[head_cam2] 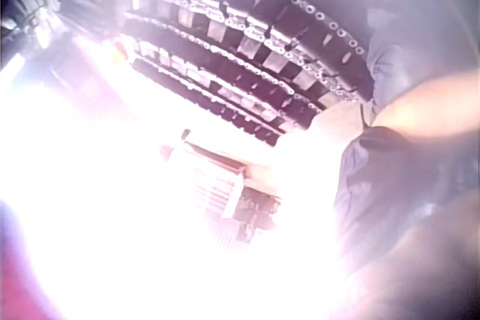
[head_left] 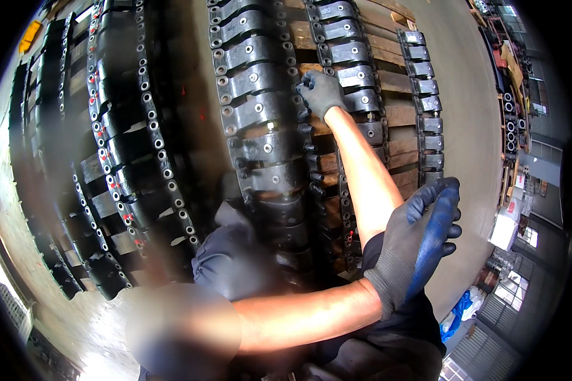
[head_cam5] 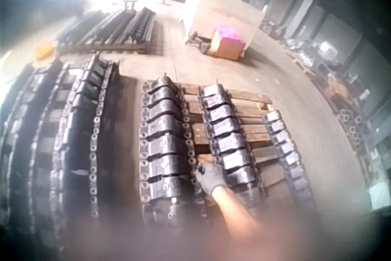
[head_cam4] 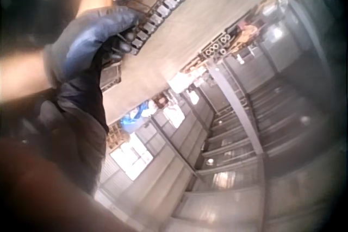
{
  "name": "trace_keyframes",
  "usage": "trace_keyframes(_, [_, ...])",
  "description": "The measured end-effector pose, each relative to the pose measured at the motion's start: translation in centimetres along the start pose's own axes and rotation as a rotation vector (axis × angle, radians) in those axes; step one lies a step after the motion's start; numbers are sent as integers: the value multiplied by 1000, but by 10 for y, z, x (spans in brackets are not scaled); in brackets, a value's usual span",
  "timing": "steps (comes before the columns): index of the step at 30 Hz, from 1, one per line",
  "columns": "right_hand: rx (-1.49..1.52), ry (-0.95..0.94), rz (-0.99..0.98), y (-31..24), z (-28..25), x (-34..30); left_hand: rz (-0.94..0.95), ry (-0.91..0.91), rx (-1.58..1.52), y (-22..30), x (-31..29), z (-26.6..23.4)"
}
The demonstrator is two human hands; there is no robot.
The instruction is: The person picks up small circular plugs and inserts them into holes on a row of heavy metal track pads arranged on a wooden pallet, and then wipes the pads with a cloth.
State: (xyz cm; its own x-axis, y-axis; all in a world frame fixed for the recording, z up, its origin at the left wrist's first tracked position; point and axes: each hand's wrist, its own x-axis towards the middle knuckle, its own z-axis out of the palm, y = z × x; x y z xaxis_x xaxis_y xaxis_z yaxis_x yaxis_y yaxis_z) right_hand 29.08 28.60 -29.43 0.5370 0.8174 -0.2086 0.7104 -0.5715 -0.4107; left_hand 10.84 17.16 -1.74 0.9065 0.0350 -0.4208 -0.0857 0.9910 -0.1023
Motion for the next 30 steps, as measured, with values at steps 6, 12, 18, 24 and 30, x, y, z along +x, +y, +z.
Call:
trace_keyframes(6, [-23,44,-17,0,6,2,-11,6,-41,2,-3,-3])
trace_keyframes(12, [19,173,-76,10,12,12,68,-69,-81,-6,1,-4])
trace_keyframes(18, [18,77,-119,-24,22,12,32,-9,-84,4,-9,-6])
trace_keyframes(24, [-54,-8,19,-11,6,-1,16,-24,-43,0,-9,-2])
trace_keyframes(30, [-221,-59,51,-19,3,4,-6,-44,-46,-1,-5,-1])
